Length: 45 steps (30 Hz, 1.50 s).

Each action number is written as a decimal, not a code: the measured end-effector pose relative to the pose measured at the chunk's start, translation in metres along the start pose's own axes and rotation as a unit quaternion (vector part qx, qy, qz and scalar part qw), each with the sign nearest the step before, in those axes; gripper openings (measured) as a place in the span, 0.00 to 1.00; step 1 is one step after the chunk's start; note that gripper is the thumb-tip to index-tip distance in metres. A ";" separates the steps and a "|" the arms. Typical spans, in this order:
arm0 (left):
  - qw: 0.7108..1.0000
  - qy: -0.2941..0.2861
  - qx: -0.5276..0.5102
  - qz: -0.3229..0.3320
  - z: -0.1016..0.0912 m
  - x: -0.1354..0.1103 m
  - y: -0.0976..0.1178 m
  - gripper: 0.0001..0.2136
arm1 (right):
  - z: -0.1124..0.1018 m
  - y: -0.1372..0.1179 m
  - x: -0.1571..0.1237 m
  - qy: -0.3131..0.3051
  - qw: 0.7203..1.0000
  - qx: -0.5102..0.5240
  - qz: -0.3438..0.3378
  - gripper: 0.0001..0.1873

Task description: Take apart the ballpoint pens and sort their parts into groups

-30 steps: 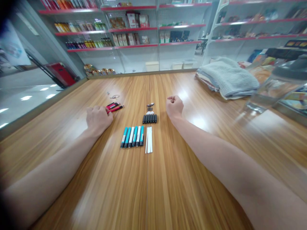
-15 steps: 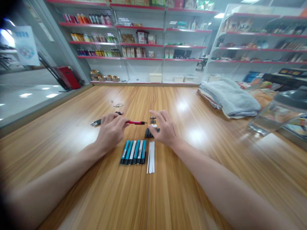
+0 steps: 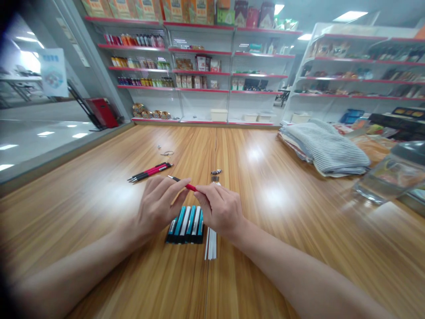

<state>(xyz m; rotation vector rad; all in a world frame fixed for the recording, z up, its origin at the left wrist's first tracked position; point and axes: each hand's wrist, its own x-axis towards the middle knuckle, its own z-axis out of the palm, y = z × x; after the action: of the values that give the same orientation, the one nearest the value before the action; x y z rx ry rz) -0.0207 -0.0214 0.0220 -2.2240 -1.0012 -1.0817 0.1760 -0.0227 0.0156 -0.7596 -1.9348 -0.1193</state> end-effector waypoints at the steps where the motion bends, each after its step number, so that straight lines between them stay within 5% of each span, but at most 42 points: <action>1: 1.000 0.015 -0.003 -0.018 0.002 -0.001 -0.003 0.16 | -0.001 0.003 0.000 0.007 1.000 0.004 0.011 0.06; 4: 0.997 0.041 -0.007 -0.063 0.007 -0.002 -0.012 0.12 | -0.004 0.020 0.002 0.013 0.999 0.021 0.038 0.05; 9: 0.997 0.013 -0.060 -0.051 0.010 -0.004 -0.020 0.09 | -0.009 0.049 0.006 -0.032 0.995 0.084 0.040 0.05; 17: 0.994 -0.027 -0.084 -0.063 0.012 -0.007 -0.021 0.09 | -0.008 0.049 0.006 -0.049 0.992 0.110 0.031 0.06; 29: 0.995 -0.069 -0.060 -0.044 0.007 -0.006 -0.019 0.08 | -0.008 0.031 0.010 -0.123 0.984 -0.122 -0.052 0.13; 33: 0.979 -0.087 -0.136 -0.124 0.004 -0.005 -0.011 0.14 | -0.008 0.026 0.011 -0.127 0.979 -0.136 -0.087 0.13; 39: 0.897 -0.116 -0.289 -0.313 0.005 -0.008 -0.002 0.19 | -0.008 0.027 0.012 -0.109 0.978 -0.144 -0.107 0.10; 45: 0.912 -0.107 -0.281 -0.278 0.006 -0.006 -0.002 0.18 | -0.005 0.025 0.013 -0.126 0.980 -0.129 -0.083 0.09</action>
<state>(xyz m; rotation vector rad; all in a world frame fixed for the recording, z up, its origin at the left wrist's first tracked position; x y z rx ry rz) -0.0225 -0.0190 0.0138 -2.6216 -1.6606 -1.5462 0.1906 0.0012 0.0228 -0.8113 -2.2534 -0.3982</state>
